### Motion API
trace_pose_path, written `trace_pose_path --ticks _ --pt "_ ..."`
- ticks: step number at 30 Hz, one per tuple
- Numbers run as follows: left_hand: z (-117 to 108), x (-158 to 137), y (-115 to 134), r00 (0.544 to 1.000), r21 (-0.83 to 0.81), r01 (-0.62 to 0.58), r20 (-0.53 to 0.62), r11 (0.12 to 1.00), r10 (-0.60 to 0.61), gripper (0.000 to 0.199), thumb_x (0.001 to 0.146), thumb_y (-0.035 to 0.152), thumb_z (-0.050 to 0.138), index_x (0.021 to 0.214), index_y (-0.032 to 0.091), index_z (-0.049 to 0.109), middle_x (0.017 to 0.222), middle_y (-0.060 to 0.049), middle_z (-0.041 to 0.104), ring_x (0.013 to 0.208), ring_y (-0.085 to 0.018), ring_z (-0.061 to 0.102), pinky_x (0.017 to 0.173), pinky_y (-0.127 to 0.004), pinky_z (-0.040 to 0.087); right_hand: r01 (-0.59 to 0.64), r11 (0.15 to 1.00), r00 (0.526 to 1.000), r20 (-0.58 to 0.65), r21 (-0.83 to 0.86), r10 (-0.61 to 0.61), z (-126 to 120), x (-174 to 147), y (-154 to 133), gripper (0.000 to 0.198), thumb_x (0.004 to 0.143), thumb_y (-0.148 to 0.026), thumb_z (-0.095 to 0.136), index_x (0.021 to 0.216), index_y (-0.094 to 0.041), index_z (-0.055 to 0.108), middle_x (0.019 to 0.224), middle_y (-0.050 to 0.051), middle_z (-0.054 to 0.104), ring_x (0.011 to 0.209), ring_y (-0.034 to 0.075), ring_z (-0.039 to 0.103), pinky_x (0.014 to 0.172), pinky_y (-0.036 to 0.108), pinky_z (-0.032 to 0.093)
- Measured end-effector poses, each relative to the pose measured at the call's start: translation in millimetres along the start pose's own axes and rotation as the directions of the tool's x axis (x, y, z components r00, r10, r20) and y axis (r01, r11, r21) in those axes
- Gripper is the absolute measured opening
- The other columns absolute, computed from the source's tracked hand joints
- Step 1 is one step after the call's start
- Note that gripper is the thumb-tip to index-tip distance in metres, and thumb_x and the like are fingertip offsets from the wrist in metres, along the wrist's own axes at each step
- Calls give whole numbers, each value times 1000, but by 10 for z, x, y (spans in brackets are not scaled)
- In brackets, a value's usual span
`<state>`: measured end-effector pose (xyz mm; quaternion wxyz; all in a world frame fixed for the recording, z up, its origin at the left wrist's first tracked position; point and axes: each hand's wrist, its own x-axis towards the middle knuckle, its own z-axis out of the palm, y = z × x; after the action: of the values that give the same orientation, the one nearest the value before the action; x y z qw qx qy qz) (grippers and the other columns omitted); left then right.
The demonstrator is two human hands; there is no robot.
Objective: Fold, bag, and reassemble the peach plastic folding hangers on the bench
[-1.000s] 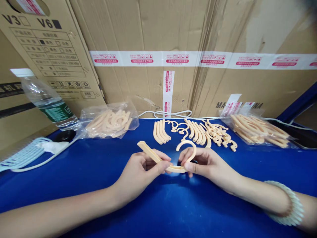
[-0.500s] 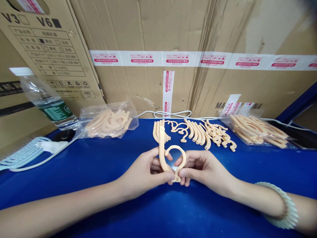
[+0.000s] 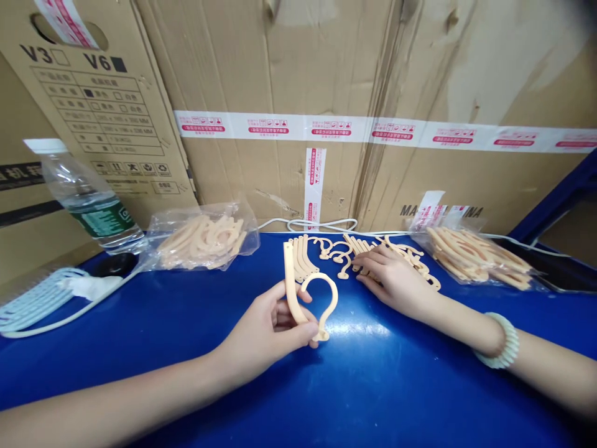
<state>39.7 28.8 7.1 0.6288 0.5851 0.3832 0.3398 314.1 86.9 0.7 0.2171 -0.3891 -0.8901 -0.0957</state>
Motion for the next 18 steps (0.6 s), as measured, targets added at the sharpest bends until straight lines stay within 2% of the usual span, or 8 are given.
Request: trace_pose_path --ticks 4,7,9,10,12,14,16,18 --pt "-1 1 -6 1000 6 -8 17 1000 8 37 76 21 73 98 18 44 76 0 72 68 -13 69 70 -27 53 19 1000 1000 -18 -5 -19 33 -2 -21 20 96 -13 48 98 -16 67 93 12 67 91 29 56 81 47 50" --pt "2 -5 -13 999 27 -11 50 1000 9 37 77 21 72 101 18 44 78 -1 72 70 -14 69 72 -28 52 13 994 996 -91 109 -3 19 10 -11 17 95 -16 50 92 -18 67 94 11 65 91 27 58 81 45 51" --pt "4 -8 -15 998 35 -13 57 999 11 37 78 21 71 102 18 43 78 -1 72 70 -13 68 73 -29 52 -46 969 974 -203 242 97 -15 26 -12 14 95 -19 53 92 -19 66 98 11 64 93 26 60 81 43 51" --pt "3 -8 -16 998 35 -18 57 999 16 37 78 21 70 102 18 43 77 0 72 70 -13 68 73 -29 52 -92 940 945 -269 328 187 -40 36 -24 12 95 -22 54 92 -20 65 100 10 64 94 25 60 80 41 51" --pt "1 -8 -19 998 30 -25 56 999 23 37 78 21 70 102 18 43 77 0 71 69 -13 68 72 -28 53 -168 822 842 -355 544 406 -105 57 -83 10 95 -28 57 94 -20 64 98 8 66 84 22 63 71 36 53" --pt "-3 -7 -28 998 19 -30 59 999 29 37 78 21 70 101 18 42 77 0 71 68 -13 68 71 -28 53 -143 646 739 -353 749 573 -176 72 -195 12 94 -33 60 98 -21 63 96 7 68 69 17 63 62 31 53" --pt "-7 -6 -40 998 5 -36 58 999 35 36 78 21 71 100 18 42 78 0 70 69 -13 68 70 -28 53 -70 494 719 -300 867 627 -235 72 -348 15 93 -35 64 101 -22 63 101 6 69 67 16 65 63 31 55" --pt "-8 -3 -52 998 -9 -42 51 999 43 36 78 21 71 100 18 42 79 0 70 69 -12 68 70 -27 53 -36 374 744 -225 927 629 -265 53 -515 17 92 -37 65 101 -22 66 110 7 68 81 18 67 76 33 56"
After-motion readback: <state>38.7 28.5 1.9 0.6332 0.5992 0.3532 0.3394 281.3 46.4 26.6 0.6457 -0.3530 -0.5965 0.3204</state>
